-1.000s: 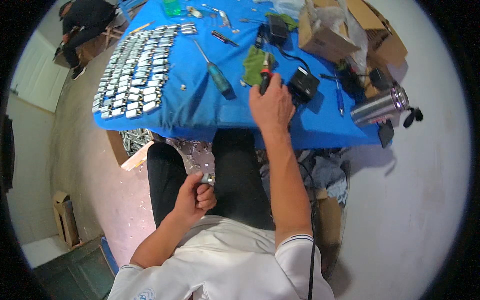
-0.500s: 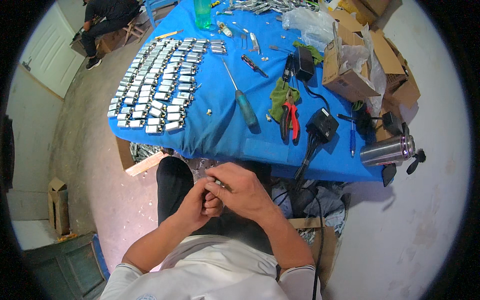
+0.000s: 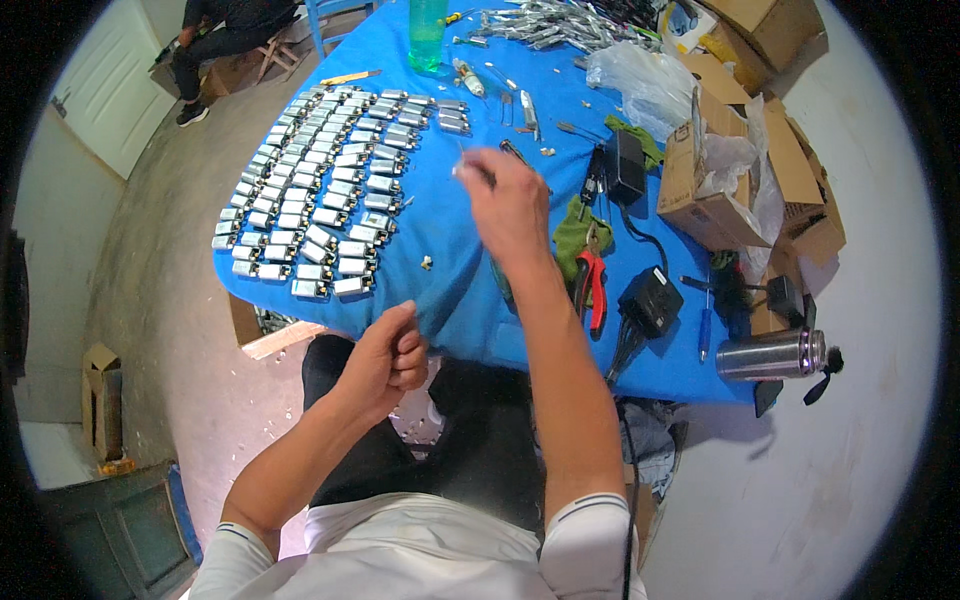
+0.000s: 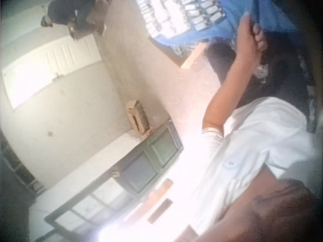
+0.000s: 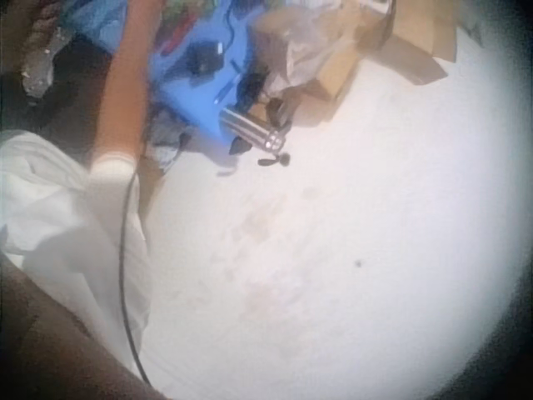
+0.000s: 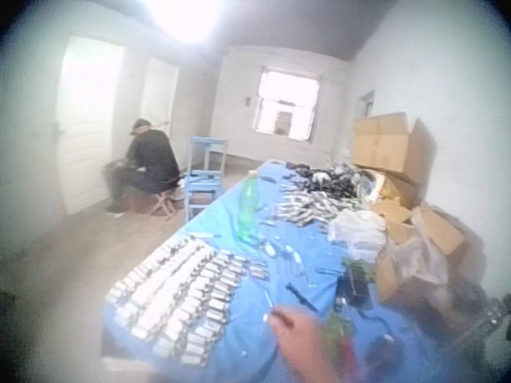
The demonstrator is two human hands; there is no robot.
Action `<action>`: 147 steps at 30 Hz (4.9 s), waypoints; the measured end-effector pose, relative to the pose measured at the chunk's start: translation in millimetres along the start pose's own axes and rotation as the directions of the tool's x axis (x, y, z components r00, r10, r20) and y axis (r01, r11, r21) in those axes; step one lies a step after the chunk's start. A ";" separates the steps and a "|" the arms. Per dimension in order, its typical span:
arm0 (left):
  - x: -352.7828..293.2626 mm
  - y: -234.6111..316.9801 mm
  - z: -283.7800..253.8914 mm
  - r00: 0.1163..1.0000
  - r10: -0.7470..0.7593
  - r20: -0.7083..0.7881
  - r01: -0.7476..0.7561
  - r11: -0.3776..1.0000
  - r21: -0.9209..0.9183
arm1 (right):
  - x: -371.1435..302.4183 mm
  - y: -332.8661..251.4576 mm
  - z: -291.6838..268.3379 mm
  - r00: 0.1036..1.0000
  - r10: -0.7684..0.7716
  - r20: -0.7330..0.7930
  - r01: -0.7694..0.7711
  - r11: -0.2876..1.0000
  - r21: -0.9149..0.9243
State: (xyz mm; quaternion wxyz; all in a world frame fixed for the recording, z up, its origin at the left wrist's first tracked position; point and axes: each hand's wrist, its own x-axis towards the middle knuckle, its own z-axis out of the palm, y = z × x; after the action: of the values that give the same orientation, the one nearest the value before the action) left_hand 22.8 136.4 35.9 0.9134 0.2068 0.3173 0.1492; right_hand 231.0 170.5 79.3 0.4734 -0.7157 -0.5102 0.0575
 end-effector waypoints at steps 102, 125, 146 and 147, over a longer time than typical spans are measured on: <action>25.2 -197.9 -169.9 0.927 -0.085 -0.364 0.177 0.957 0.228 | -314.8 -43.0 -278.3 0.986 -0.030 -0.163 0.102 0.885 0.455; 18.1 -195.1 -171.4 0.915 -0.159 -0.371 0.214 0.971 0.109 | -265.3 -133.2 -266.7 0.817 -0.484 -0.315 0.505 0.863 -0.015; 20.6 -191.2 -186.8 0.936 -0.125 -0.330 0.191 0.966 0.174 | -271.7 -167.8 -291.7 0.785 -0.491 -0.378 0.389 0.866 -0.315; 22.9 -192.9 -181.3 0.921 -0.144 -0.361 0.211 0.965 0.154 | -272.6 -171.4 -293.8 0.784 -0.490 -0.381 0.379 0.864 -0.332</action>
State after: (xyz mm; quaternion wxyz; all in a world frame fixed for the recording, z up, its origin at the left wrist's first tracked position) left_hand -49.0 29.2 -196.4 0.8290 0.2337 0.5034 0.0686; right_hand 152.4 -219.9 256.4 0.4900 -0.6222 -0.5407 -0.2835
